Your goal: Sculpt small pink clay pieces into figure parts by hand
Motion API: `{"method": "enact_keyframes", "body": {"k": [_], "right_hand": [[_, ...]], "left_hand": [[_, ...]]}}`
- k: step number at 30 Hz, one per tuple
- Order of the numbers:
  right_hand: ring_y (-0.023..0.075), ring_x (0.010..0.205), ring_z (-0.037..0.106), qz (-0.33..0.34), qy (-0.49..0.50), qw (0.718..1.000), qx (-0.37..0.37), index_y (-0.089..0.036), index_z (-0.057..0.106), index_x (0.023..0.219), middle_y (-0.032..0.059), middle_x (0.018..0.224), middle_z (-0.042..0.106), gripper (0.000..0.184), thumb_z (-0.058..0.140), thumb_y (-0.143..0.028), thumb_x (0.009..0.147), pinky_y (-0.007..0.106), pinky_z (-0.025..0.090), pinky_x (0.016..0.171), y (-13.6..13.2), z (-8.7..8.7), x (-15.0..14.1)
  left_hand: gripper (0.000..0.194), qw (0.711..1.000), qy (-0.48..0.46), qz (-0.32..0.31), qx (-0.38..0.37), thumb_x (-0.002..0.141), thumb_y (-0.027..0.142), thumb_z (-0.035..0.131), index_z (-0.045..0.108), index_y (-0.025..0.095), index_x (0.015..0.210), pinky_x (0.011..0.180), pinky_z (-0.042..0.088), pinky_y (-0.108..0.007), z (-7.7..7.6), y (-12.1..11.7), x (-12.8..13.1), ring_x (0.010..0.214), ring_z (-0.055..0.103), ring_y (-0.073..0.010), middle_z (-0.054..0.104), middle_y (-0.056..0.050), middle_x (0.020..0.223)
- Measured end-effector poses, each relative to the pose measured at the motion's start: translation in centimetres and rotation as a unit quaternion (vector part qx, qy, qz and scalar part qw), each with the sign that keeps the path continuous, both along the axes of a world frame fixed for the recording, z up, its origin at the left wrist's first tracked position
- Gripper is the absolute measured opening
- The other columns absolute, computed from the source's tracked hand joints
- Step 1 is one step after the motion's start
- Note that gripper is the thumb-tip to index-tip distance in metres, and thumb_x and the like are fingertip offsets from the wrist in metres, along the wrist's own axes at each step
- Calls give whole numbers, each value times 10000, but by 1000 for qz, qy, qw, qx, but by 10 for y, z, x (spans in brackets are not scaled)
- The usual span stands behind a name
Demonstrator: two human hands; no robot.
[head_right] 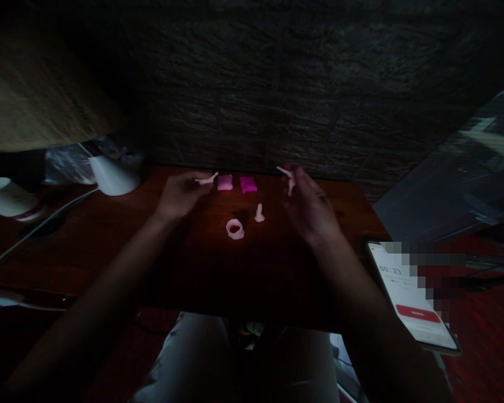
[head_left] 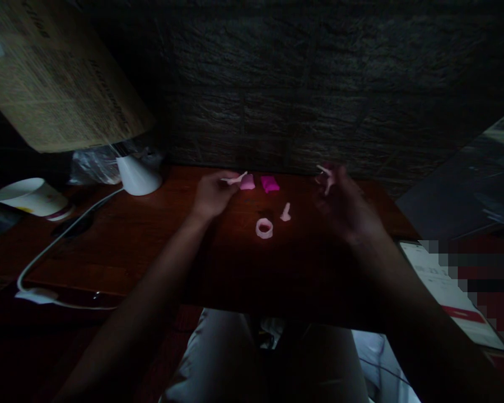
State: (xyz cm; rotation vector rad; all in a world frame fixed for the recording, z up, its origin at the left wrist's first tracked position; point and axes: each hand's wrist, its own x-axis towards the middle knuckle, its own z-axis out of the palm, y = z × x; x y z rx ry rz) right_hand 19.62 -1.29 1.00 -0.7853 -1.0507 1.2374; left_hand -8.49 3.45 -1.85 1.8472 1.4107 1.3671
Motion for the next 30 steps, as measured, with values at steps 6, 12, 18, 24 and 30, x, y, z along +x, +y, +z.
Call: {"method": "enact_keyframes", "body": {"k": [6,12,18,24,30], "right_hand": [[94,619,551,105,-64,991,-54,-287,801,994,-12,809,742,357,880,-501,720,229,430,563,-18,-6,-30],[90,657,609,130,-65,985,-88,-255,805,976,13,882,769,311,888,-417,723,218,466,580,-17,-11,-31],[81,658,619,148,6,981,-124,-237,800,915,-9,809,758,295,921,-328,662,193,519,626,-13,-17,-36],[35,482,383,151,40,977,-148,-218,750,834,-49,739,703,225,872,-370,721,156,359,442,-15,-18,-45],[43,465,357,122,44,982,-139,-222,711,790,-90,623,548,285,881,-432,702,173,338,434,-17,-18,-50]], "left_hand": [[178,967,239,-71,-49,847,212,670,792,227,976,817,560,-341,-2,-8,0,874,737,-229,809,-52,982],[176,967,248,-60,15,904,254,672,784,196,1028,890,564,-403,6,-16,10,913,745,-250,801,-97,1034],[445,961,28,-235,144,884,374,755,701,182,1282,942,587,-335,13,-37,41,1054,741,-216,767,-118,1218],[480,958,-6,-272,86,867,250,777,671,191,1331,984,597,-370,5,-45,54,1064,755,-220,773,-109,1208],[465,965,-87,-244,35,900,266,739,653,197,1352,980,612,-380,-5,-45,66,1117,740,-233,759,-103,1247]]}}
